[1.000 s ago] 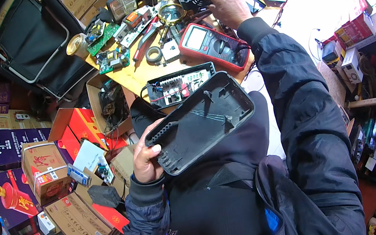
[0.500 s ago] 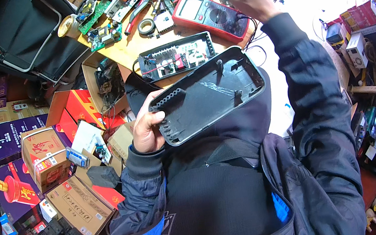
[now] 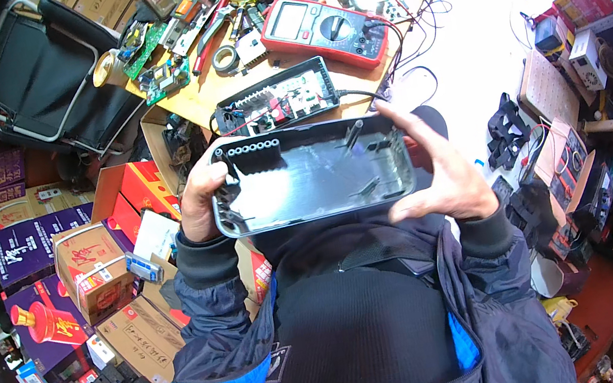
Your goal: The person disassembles a black electronic device by removing the back cover and separating the internal circuit board from the housing. They then pick up another similar device and repeat the disassembly process.
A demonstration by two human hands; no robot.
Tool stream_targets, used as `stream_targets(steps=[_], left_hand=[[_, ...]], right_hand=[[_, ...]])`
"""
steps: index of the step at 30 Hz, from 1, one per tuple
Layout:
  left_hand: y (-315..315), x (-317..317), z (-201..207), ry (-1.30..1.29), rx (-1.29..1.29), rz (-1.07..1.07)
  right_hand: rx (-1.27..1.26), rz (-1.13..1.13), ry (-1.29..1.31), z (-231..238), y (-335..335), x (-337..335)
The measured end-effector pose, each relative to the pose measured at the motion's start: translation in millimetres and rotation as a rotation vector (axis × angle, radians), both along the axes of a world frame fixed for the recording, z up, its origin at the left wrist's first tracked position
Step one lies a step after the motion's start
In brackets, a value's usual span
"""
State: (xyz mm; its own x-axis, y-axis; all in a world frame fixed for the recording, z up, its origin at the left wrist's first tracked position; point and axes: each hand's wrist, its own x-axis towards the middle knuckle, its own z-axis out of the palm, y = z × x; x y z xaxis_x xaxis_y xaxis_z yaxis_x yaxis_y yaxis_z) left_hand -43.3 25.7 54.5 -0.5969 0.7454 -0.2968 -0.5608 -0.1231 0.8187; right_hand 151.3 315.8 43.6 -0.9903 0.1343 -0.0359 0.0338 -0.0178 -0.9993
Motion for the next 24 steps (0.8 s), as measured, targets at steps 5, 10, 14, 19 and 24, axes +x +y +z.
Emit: stream_targets(steps=[5,10,14,19,24], left_hand=[[-11,-2,-8,-0.108,0.204,0.137],[-15,16,-32,0.031,0.512,0.268],[-19,41,-37,0.269,0.188,0.226],[-3,50,-31,0.127,0.214,0.2],[1,44,-24,-0.018,0.345,0.19]], right_hand=[[-0.322,-0.03,-0.174,-4,-35,-4],[-0.655,-0.036,-0.073,-12,-75,-21],[-0.684,0.008,-0.089,-8,-88,-29],[-0.687,0.045,-0.16,4,-103,-35],[-0.518,0.126,-0.056,1,-108,-35]])
